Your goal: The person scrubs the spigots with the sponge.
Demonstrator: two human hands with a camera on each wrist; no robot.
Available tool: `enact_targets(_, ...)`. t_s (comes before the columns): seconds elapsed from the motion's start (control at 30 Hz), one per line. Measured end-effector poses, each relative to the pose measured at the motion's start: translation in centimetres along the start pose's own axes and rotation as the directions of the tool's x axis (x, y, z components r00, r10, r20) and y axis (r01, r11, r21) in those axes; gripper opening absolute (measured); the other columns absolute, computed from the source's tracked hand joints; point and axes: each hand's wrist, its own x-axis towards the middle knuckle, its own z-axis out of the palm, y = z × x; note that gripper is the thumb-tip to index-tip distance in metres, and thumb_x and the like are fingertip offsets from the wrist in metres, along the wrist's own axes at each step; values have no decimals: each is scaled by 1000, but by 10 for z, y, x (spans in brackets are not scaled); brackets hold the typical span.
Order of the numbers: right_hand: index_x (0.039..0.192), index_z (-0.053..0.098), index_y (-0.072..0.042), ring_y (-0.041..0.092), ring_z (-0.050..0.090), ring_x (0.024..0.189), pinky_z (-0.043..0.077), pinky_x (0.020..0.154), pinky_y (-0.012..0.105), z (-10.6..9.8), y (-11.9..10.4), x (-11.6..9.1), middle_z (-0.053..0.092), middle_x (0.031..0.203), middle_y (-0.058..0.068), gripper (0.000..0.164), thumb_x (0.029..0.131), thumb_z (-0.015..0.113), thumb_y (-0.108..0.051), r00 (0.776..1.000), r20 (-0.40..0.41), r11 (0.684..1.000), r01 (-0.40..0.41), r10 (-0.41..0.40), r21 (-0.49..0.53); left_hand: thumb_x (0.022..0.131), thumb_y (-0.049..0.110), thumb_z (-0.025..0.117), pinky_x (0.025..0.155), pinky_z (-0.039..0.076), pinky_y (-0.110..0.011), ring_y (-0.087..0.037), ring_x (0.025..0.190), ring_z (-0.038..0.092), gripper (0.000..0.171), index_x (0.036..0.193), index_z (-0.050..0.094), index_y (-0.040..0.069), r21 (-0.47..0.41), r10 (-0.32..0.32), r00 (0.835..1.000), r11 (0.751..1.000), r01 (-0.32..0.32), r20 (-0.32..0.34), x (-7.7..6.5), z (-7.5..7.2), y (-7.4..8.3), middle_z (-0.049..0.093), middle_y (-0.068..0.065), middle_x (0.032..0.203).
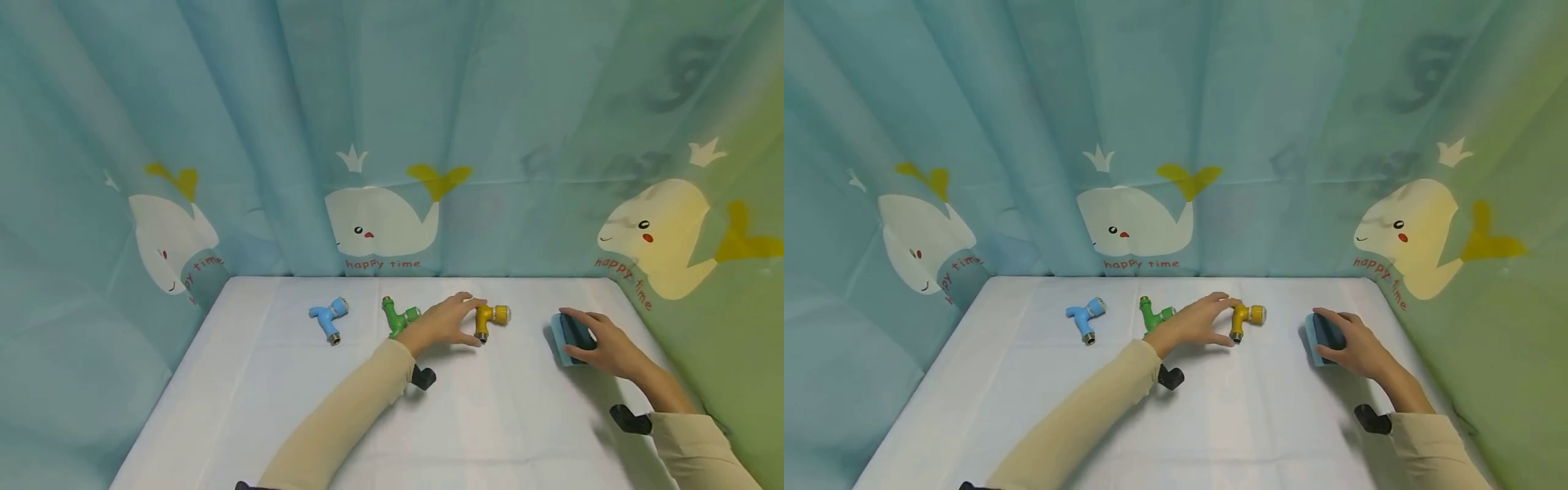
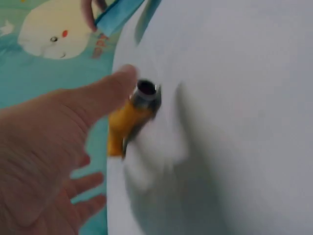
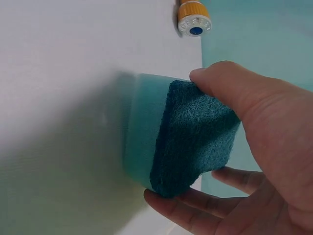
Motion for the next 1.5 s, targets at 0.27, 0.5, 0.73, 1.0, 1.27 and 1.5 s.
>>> enact_targets(0.27, 150, 46, -4, 60, 46, 121, 45, 86, 72, 8, -1, -9, 47, 137, 39, 73, 89, 82, -21, 1000, -16, 1000, 14, -13, 17, 87, 42, 83, 124, 24, -39, -27, 154, 26, 94, 163, 30, 28, 108, 19, 988, 994, -36, 152, 30, 13, 15, 31, 2, 167)
enact_targets(0.5, 151, 46, -4, 59, 46, 122, 44, 88, 73, 2, -1, -10, 45, 138, 39, 74, 89, 82, -20, 1000, -17, 1000, 0, 0, 5, 84, 31, 88, 109, 43, -33, -20, 140, 43, 91, 160, 37, 29, 141, 24, 989, 989, -45, 145, 44, 9, 20, 50, 10, 154)
enact_targets(0.73, 151, 46, -5, 59, 45, 123, 43, 89, 73, 6, -6, -6, 45, 138, 39, 74, 89, 82, -21, 1000, -25, 1000, 3, -3, 11, 80, 30, 90, 106, 42, -26, -18, 125, 50, 90, 157, 43, 20, 0, 35, 999, 999, -35, 7, 31, 8, 12, 59, 6, 143)
enact_targets(1.0, 155, 42, -8, 30, 67, 86, 54, 71, 40, 2, -17, -15, 45, 139, 35, 77, 90, 81, -22, 996, -86, 997, -5, 11, 72, 84, 26, 87, 106, 49, -35, -17, 123, 58, 87, 158, 40, 24, -690, -66, 985, 721, -62, -157, -32, -28, 15, 60, -2, 138)
enact_targets(1.27, 156, 43, -13, 21, 69, 80, 58, 72, 33, 13, -33, -18, 48, 140, 29, 78, 89, 82, -16, 988, -153, 988, 46, -24, 146, 93, 12, 76, 100, 54, -34, -22, 119, 62, 78, 159, 35, 12, -967, -118, 974, 192, -168, -192, -94, -28, 0, 56, -19, 142)
enact_targets(1.5, 157, 41, -16, 23, 68, 87, 59, 70, 27, 33, -79, -7, 45, 147, 22, 80, 88, 82, -8, 975, -207, 956, 137, -83, 259, 86, 22, 85, 92, 56, -31, -26, 117, 61, 88, 157, 33, 8, -960, -171, 951, 158, -230, -256, -114, -21, -12, 56, -22, 139)
